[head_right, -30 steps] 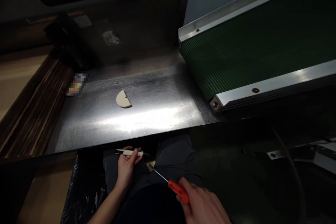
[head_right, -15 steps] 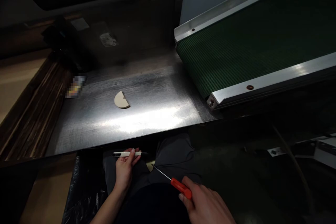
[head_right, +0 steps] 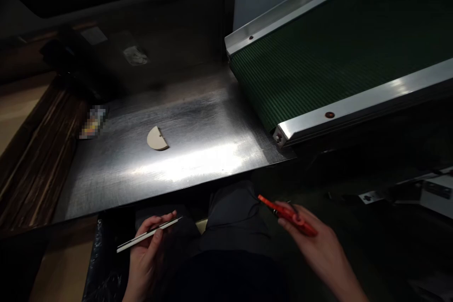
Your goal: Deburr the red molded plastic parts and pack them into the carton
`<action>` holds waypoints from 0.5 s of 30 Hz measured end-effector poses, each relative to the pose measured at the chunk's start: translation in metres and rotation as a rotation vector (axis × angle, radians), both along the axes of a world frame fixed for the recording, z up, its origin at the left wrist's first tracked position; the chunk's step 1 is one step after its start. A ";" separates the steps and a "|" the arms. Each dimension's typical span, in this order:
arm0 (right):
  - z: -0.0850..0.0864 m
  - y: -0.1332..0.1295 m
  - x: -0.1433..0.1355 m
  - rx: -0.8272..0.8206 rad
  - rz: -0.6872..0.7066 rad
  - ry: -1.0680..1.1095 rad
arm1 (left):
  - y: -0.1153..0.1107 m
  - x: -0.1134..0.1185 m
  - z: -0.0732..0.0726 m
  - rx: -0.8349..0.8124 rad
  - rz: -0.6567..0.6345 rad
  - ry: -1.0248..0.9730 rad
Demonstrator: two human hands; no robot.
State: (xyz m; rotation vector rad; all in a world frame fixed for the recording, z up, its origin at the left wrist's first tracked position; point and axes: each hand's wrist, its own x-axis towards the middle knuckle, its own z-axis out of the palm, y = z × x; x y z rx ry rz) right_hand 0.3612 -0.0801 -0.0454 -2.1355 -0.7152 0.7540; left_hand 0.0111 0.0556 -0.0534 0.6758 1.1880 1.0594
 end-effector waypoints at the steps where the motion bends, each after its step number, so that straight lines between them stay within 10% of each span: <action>1: -0.004 0.005 0.001 0.058 -0.107 -0.038 | 0.001 0.002 0.010 0.037 -0.008 -0.004; 8: -0.056 0.079 -0.009 0.360 -0.388 -0.178 | 0.025 0.034 0.046 0.092 -0.011 -0.198; 15: -0.107 0.115 -0.005 0.158 -0.185 -0.173 | 0.028 0.047 0.049 0.085 -0.115 -0.259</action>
